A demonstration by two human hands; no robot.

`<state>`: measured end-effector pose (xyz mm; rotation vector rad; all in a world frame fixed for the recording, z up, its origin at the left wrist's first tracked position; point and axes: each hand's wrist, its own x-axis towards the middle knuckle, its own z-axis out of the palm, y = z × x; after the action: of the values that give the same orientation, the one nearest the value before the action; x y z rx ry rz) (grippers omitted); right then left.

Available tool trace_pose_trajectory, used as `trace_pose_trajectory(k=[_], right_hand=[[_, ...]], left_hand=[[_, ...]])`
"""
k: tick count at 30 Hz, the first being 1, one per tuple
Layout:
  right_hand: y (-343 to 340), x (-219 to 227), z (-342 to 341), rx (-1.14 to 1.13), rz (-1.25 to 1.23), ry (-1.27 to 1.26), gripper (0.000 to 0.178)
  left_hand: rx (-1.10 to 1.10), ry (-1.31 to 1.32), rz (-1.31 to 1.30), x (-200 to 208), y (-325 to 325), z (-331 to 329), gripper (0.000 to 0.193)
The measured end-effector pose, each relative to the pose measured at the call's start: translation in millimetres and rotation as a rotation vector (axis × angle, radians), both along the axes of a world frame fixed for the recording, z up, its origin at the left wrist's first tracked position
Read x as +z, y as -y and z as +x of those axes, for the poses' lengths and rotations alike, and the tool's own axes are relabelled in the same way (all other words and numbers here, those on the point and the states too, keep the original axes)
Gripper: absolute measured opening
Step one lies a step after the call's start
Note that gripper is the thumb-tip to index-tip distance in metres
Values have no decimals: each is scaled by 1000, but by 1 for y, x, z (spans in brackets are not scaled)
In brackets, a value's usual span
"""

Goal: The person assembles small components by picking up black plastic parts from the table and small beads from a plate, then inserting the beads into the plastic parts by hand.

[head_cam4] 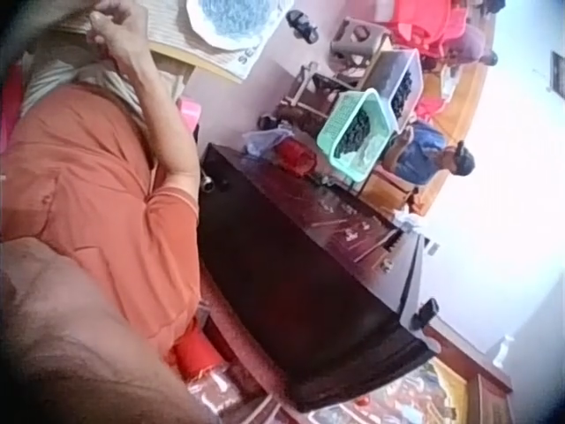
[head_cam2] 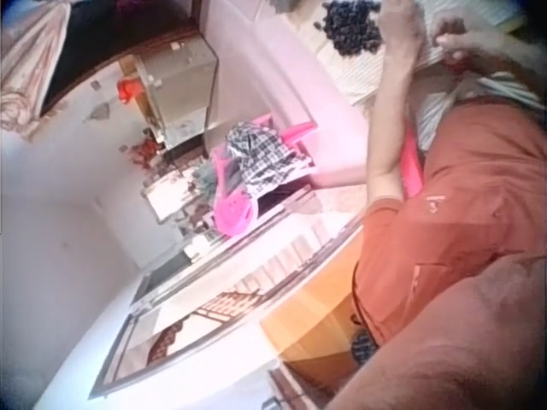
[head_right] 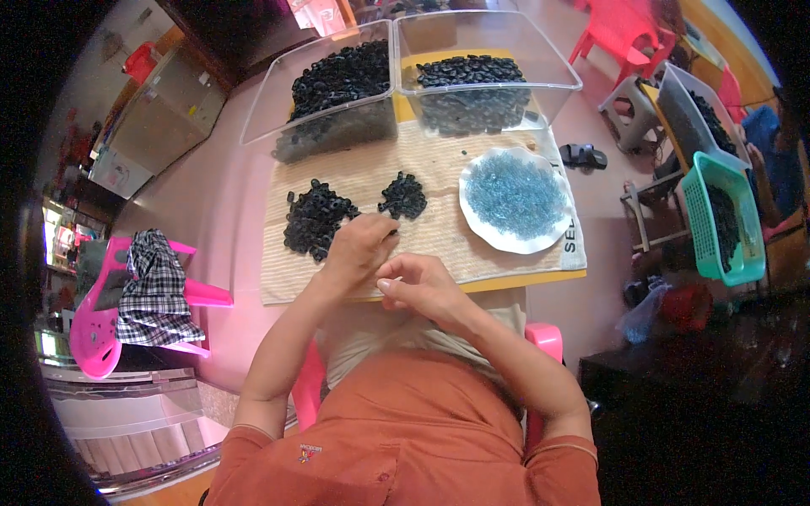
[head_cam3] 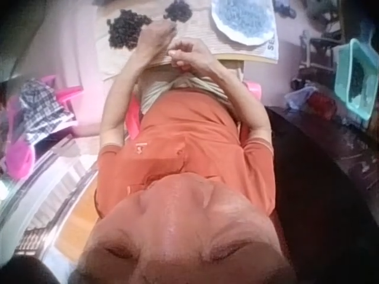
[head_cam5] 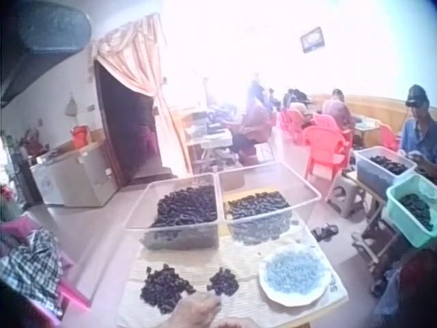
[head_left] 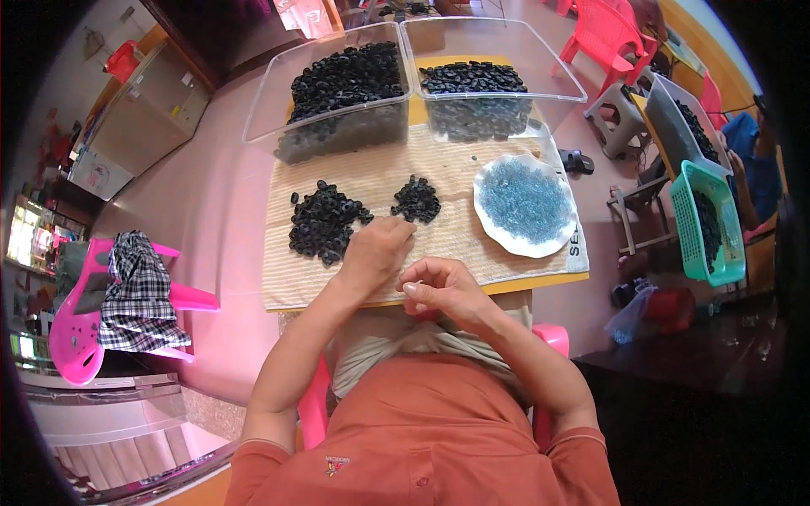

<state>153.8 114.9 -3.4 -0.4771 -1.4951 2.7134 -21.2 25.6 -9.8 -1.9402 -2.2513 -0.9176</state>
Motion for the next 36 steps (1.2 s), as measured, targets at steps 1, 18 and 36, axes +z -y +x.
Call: trace_pose_trajectory(k=[1,18,36], right_hand=[[0,0,1,-3,-3,-8,19],[-5,-6,0,18,48,-5,19],[-8,-8,1,12,14,1,17]], left_hand=[[10,3,1,-2,0,1,15],[226,-186,-195,2,21,-34,17],[199,-57,4,16,39,-42,16]])
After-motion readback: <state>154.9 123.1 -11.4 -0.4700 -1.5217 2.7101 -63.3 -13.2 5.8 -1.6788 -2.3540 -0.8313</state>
